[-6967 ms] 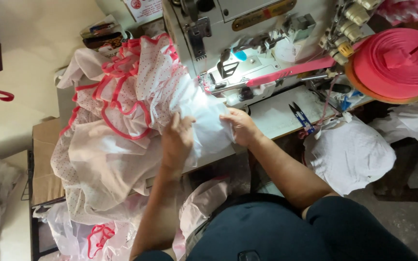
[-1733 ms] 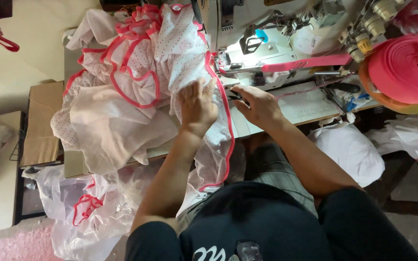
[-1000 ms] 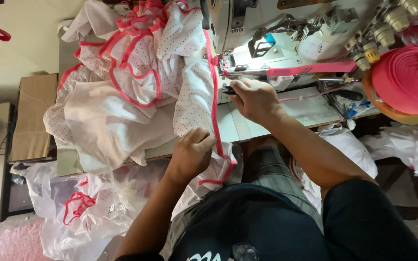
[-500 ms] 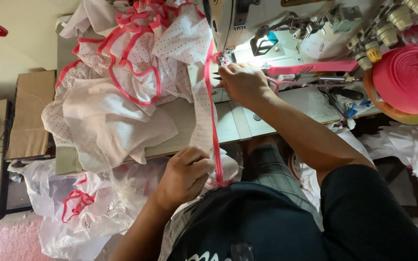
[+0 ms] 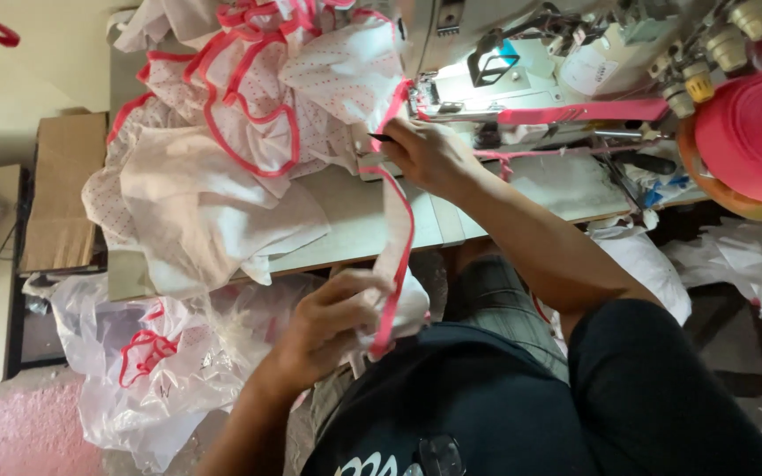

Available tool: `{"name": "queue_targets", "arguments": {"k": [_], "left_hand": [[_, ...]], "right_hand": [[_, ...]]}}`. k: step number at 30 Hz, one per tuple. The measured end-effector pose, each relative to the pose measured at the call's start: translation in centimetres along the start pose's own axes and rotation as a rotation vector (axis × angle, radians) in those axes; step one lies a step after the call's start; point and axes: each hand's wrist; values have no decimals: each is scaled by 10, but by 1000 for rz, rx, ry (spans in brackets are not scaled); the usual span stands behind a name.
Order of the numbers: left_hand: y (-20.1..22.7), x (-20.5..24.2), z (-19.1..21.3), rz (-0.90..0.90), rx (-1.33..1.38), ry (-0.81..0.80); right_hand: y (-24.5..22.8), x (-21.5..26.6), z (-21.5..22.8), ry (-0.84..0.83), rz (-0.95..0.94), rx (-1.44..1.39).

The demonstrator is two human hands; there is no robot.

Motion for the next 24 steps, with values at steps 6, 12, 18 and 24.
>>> {"name": "queue_targets", "arguments": {"k": [6,12,18,24], "left_hand": [[-25,67,10,250,-19,232],[-196,176,-76,686,-712,-34],[-175,52,31,888,-666,64],[-140,-119,159,699,-1036,299]], "right_hand": [[36,78,20,-288,-177,10],[84,149,1,-271,-329,480],[78,146,-38,280,39,437],[-84,39,-80,43,426,-213]]}}
Point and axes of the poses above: each hand's wrist, its own x-axis away from the middle knuckle, its own z-axis out of the back of the hand, y = z × x, and after that the axes turned 7 degrees about x, right-handed
